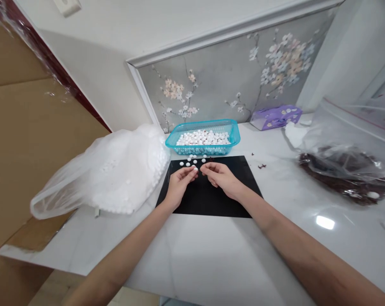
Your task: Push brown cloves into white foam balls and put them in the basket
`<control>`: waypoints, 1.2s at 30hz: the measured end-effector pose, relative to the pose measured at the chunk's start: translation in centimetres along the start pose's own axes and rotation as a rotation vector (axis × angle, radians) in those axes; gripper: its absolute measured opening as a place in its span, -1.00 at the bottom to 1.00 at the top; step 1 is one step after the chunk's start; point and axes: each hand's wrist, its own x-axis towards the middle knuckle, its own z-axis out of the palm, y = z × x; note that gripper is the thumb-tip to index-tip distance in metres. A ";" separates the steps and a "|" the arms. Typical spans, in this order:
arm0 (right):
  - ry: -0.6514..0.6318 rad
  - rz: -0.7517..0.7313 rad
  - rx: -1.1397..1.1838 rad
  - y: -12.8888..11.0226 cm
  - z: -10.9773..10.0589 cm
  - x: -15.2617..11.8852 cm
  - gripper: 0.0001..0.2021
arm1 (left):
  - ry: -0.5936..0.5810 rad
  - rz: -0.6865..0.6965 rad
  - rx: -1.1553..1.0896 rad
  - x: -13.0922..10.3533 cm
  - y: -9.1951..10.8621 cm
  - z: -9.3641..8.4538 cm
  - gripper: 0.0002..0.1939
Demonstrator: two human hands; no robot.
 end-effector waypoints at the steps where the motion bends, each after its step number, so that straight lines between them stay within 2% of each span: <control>1: 0.001 0.000 0.003 0.0 0.0 0.0 -0.66 | -0.006 -0.006 0.005 0.0 0.0 0.0 -0.71; 14: -0.035 0.008 -0.001 -0.3 0.0 -0.1 -0.65 | -0.035 0.026 0.022 -0.1 -0.1 -0.1 -0.72; 23: 0.007 0.033 0.012 -0.6 0.2 -0.4 -0.62 | -0.054 0.021 0.026 -0.1 -0.1 -0.3 -0.74; 36: -0.026 0.060 -0.018 -0.6 0.0 -0.5 -0.61 | -0.092 -0.013 -0.014 -0.1 0.1 -0.5 -0.76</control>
